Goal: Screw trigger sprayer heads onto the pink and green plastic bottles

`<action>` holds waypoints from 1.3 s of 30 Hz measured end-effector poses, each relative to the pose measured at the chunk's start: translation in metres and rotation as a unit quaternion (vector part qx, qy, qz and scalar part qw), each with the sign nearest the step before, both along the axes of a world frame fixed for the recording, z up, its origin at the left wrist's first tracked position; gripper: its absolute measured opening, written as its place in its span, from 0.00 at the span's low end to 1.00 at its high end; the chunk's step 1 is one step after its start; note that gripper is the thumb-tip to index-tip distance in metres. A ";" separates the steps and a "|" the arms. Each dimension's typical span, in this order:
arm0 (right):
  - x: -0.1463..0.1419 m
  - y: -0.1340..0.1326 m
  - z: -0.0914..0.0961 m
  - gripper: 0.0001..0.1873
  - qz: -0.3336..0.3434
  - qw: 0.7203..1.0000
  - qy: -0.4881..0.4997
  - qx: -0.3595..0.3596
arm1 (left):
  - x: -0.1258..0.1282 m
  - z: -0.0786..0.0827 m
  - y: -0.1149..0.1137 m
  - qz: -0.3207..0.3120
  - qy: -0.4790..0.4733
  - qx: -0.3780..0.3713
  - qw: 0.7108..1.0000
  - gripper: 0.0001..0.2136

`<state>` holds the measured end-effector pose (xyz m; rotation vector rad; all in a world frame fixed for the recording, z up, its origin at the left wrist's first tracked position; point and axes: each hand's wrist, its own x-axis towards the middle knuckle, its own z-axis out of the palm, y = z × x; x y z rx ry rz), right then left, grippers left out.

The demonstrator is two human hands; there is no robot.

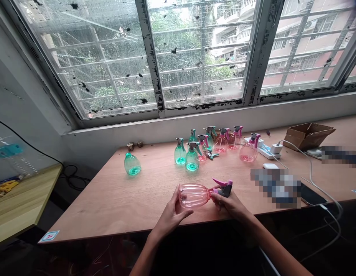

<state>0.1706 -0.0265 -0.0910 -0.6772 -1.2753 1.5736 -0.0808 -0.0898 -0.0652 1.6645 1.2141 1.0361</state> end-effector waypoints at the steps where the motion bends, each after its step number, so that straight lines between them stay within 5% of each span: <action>1: 0.000 0.000 0.000 0.17 0.003 1.000 0.002 0.003 | 0.000 0.000 -0.001 0.003 0.004 -0.003 1.000 0.47; 7: 0.001 -0.001 0.001 0.18 0.007 1.000 0.004 -0.003 | 0.000 0.005 -0.001 0.000 -0.003 -0.017 1.000 0.38; 29: -0.001 -0.001 0.001 0.17 -0.001 1.000 -0.001 0.008 | 0.000 0.002 -0.001 0.000 0.015 0.020 1.000 0.48; 35: 0.000 0.000 0.001 0.18 0.005 1.000 -0.009 -0.001 | 0.001 0.005 -0.001 -0.008 -0.013 -0.001 1.000 0.39; 39: 0.000 0.001 0.000 0.18 -0.001 1.000 -0.003 -0.003 | 0.002 0.007 -0.001 -0.005 -0.004 0.005 1.000 0.46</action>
